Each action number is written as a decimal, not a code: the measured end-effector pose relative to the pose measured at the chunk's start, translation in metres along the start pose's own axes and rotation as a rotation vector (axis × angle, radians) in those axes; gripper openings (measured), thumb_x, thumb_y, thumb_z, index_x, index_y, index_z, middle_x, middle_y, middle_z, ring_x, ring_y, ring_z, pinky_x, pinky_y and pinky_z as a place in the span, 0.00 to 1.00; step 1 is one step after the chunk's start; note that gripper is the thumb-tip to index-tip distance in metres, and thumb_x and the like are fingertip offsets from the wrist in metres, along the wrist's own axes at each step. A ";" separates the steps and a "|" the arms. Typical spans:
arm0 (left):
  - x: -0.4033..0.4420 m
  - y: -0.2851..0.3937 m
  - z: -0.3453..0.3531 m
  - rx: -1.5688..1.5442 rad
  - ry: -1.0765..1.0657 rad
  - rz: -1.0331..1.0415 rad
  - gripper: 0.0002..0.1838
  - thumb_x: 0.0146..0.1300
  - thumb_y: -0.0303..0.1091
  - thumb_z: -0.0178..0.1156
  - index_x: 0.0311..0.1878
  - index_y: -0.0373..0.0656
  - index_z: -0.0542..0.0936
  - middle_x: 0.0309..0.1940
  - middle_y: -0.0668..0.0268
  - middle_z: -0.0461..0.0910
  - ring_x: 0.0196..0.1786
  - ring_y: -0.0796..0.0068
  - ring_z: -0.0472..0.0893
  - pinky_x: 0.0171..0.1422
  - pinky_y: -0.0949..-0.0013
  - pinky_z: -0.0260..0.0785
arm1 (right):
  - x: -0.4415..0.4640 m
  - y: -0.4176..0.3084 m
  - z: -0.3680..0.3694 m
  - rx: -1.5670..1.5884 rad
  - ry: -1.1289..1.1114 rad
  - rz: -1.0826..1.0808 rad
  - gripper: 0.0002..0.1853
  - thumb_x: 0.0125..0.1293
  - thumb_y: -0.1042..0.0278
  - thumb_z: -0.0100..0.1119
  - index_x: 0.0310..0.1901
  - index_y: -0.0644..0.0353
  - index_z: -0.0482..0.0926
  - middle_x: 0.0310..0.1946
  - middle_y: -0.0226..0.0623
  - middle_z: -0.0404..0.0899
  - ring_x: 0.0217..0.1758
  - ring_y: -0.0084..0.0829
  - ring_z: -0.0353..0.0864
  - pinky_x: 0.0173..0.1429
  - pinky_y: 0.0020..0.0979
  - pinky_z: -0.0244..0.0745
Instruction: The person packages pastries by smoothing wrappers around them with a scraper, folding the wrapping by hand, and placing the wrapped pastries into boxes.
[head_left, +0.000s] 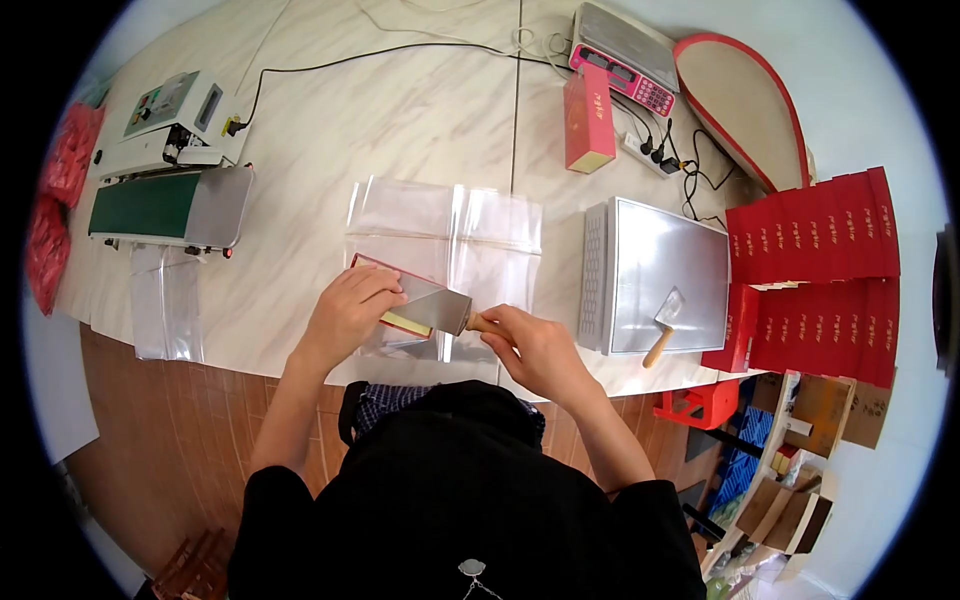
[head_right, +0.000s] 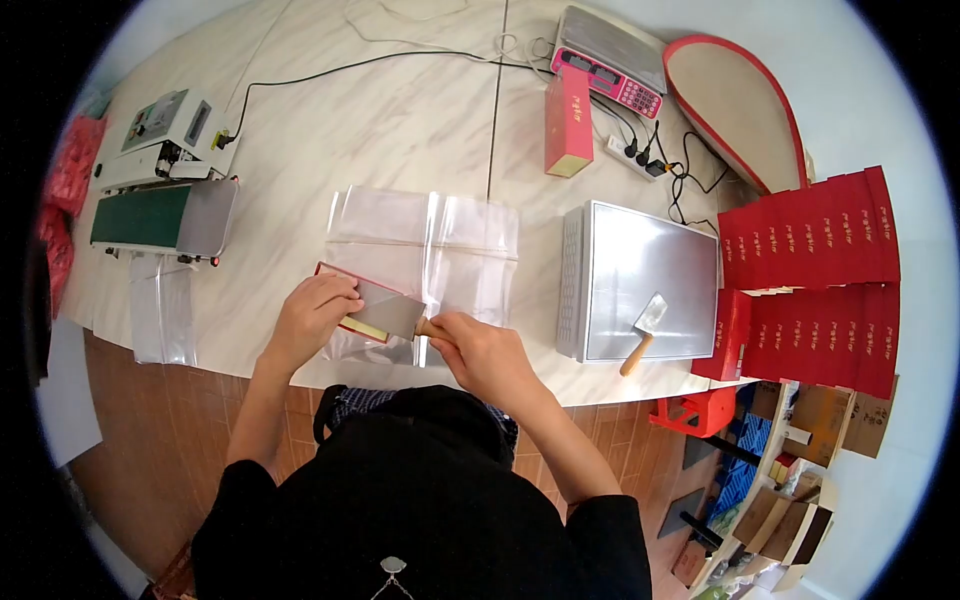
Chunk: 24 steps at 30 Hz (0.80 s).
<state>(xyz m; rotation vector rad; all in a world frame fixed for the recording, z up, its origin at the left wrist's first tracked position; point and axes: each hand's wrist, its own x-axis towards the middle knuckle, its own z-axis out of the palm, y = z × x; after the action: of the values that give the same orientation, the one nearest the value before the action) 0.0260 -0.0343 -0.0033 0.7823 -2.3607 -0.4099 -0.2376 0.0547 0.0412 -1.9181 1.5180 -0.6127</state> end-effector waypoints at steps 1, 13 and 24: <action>0.000 -0.001 0.000 -0.001 0.003 0.002 0.04 0.52 0.25 0.64 0.32 0.40 0.81 0.38 0.65 0.82 0.45 0.62 0.82 0.50 0.62 0.75 | 0.000 0.000 0.000 -0.010 -0.010 -0.002 0.09 0.69 0.64 0.60 0.45 0.57 0.76 0.35 0.38 0.82 0.33 0.44 0.83 0.33 0.41 0.75; -0.012 -0.007 -0.001 -0.011 0.010 -0.018 0.08 0.51 0.25 0.61 0.37 0.43 0.82 0.40 0.67 0.82 0.45 0.67 0.81 0.49 0.65 0.74 | -0.013 -0.007 -0.032 0.042 -0.136 0.177 0.12 0.69 0.65 0.62 0.50 0.60 0.78 0.34 0.44 0.83 0.35 0.42 0.83 0.39 0.34 0.76; -0.021 -0.009 0.000 0.027 -0.007 -0.006 0.08 0.51 0.25 0.60 0.36 0.44 0.82 0.39 0.66 0.81 0.44 0.66 0.81 0.49 0.64 0.74 | -0.021 0.012 -0.033 0.141 0.095 0.249 0.13 0.69 0.68 0.63 0.51 0.63 0.79 0.32 0.44 0.83 0.31 0.30 0.80 0.38 0.28 0.74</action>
<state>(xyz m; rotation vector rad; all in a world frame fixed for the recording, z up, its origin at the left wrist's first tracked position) 0.0432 -0.0279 -0.0170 0.8012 -2.3760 -0.3846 -0.2732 0.0677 0.0562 -1.5838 1.6925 -0.6866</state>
